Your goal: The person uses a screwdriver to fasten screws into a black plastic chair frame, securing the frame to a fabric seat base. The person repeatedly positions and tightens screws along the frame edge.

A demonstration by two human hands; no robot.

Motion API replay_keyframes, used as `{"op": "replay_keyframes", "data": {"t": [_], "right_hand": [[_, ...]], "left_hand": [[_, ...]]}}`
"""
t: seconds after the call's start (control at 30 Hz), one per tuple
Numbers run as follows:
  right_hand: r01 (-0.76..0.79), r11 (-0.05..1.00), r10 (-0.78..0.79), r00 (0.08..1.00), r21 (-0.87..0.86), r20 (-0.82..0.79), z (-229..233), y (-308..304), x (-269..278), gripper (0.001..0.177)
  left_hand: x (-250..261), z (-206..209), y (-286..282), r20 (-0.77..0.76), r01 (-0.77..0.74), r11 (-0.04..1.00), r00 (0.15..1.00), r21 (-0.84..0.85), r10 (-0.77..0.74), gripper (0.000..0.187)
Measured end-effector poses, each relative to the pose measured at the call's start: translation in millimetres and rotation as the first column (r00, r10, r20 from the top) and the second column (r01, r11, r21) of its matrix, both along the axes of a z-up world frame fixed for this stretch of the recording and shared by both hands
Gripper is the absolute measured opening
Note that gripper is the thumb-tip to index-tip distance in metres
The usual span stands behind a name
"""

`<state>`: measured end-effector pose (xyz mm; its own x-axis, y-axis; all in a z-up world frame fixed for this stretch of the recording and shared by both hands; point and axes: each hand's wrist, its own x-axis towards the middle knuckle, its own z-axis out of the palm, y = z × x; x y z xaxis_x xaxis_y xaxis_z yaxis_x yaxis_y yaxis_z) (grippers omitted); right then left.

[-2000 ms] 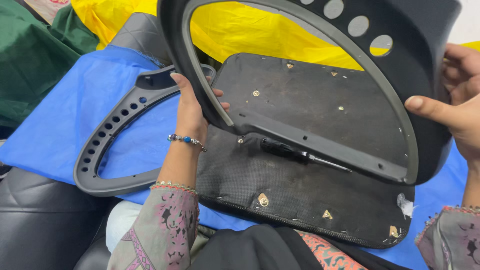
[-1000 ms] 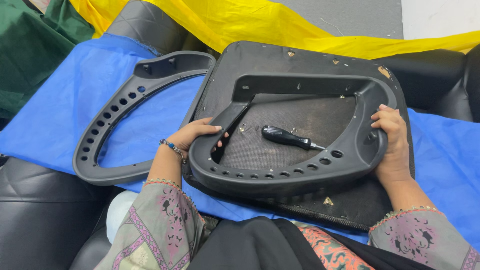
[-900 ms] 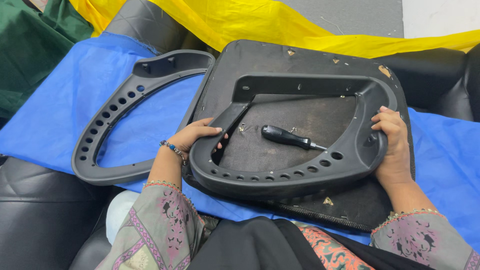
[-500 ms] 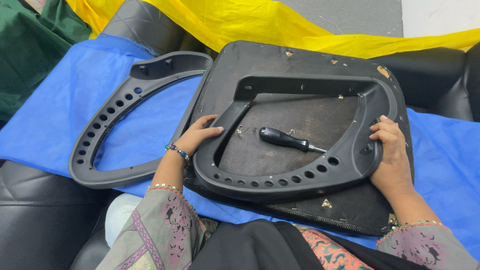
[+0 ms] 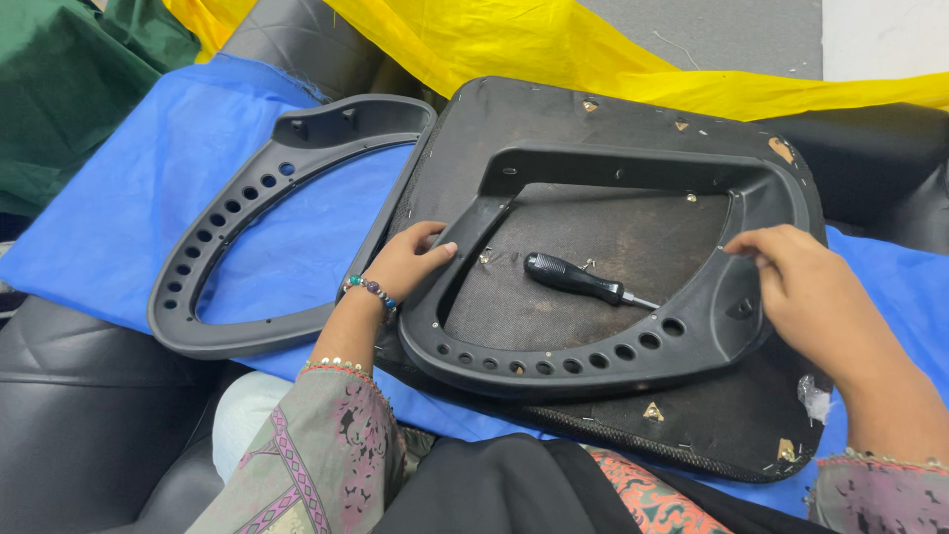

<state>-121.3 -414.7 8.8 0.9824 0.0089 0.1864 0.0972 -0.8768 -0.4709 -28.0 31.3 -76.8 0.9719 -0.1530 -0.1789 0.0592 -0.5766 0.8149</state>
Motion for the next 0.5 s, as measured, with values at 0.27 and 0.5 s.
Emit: {"op": "replay_keyframes", "data": {"t": [0.27, 0.5], "right_hand": [[-0.173, 0.916, 0.020, 0.920, -0.362, -0.391, -15.6, 71.0, 24.0, 0.041], [-0.202, 0.925, 0.042, 0.895, -0.321, -0.443, -40.4, 72.2, 46.0, 0.030]], "left_hand": [[3.6, 3.9, -15.8, 0.237, -0.012, 0.928, 0.968, 0.372, -0.083, 0.039], [4.1, 17.4, -32.0, 0.212, -0.064, 0.901, 0.977, 0.430, -0.032, 0.038]]}}
